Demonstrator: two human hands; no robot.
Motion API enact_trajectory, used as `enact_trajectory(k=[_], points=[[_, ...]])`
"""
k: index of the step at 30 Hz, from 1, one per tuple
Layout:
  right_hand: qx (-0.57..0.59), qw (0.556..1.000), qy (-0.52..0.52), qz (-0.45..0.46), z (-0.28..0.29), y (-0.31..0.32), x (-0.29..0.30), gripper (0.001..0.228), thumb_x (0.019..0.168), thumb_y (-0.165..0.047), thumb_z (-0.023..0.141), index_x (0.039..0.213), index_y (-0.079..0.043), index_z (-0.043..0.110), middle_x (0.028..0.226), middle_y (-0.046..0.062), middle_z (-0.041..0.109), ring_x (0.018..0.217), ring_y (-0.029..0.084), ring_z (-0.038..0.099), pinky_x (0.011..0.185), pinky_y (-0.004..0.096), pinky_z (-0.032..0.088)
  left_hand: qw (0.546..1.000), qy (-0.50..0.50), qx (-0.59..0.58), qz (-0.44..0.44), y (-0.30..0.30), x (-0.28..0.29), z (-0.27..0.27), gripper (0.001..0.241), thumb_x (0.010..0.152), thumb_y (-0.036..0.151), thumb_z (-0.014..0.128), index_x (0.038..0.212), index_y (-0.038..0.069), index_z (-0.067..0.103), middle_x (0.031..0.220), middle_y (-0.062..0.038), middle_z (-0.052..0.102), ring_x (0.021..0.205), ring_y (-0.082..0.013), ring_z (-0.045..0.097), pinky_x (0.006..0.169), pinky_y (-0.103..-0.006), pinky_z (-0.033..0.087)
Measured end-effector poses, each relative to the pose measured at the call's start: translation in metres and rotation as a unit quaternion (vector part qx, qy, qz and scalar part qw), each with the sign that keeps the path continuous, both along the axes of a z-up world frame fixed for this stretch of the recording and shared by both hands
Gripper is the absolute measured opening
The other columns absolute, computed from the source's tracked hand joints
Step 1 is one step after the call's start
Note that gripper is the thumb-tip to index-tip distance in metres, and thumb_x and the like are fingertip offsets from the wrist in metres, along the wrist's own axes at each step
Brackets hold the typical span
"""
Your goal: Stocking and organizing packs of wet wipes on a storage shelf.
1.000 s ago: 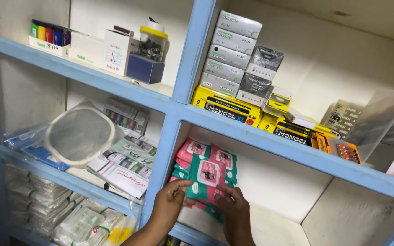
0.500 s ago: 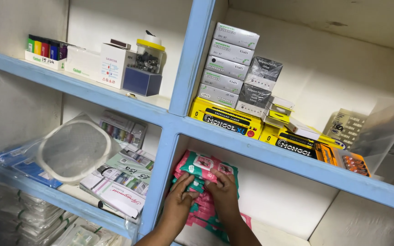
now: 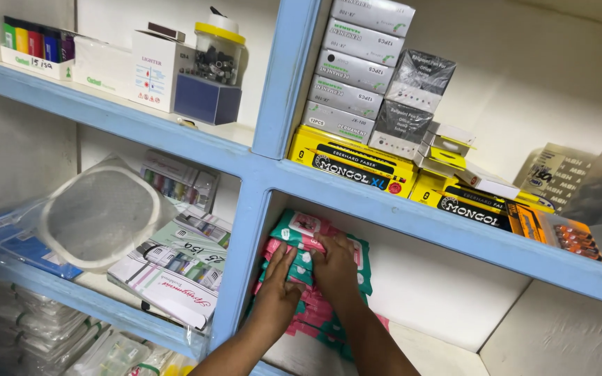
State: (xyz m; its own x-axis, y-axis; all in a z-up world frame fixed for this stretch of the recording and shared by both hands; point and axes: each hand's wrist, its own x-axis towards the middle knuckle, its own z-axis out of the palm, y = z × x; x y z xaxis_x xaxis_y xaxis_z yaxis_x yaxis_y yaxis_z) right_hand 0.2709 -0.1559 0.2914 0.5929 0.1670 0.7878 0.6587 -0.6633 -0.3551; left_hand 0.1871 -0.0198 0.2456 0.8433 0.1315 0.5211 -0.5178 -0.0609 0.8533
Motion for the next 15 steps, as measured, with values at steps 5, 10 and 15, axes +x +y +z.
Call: enact_trajectory(k=[5,10,15], points=[[-0.019,0.998,0.033,-0.041,0.007,0.006,-0.007,0.035,0.086,-0.019,0.069,0.120,-0.013,0.073,0.119,0.010,0.064,0.121,0.032,0.055,0.099,0.046,0.046,0.992,-0.082,0.060,0.069,0.006,0.018,-0.010,0.079,0.081,-0.016,0.057,0.154,0.011,0.041,0.168,-0.011,0.020,0.146,-0.0256,0.039,0.093,-0.0298,0.055],[-0.069,0.994,0.053,-0.068,0.012,0.006,-0.007,0.038,0.088,-0.020,0.066,0.125,-0.014,0.072,0.121,0.011,0.061,0.121,0.033,0.052,0.095,0.054,0.043,0.997,-0.048,0.031,0.047,0.012,0.018,-0.016,0.078,0.082,-0.013,0.056,0.153,0.014,0.038,0.170,-0.011,0.020,0.150,-0.0258,0.036,0.099,-0.0300,0.050],[-0.106,0.991,0.033,-0.070,0.016,0.008,-0.024,0.048,0.087,-0.026,0.067,0.135,-0.018,0.064,0.125,0.013,0.055,0.122,0.035,0.048,0.094,0.056,0.042,0.995,-0.054,0.055,0.065,0.005,-0.011,-0.036,0.072,0.082,-0.013,0.059,0.148,0.016,0.051,0.163,-0.010,0.032,0.117,-0.0223,0.054,0.085,-0.0280,0.054]])
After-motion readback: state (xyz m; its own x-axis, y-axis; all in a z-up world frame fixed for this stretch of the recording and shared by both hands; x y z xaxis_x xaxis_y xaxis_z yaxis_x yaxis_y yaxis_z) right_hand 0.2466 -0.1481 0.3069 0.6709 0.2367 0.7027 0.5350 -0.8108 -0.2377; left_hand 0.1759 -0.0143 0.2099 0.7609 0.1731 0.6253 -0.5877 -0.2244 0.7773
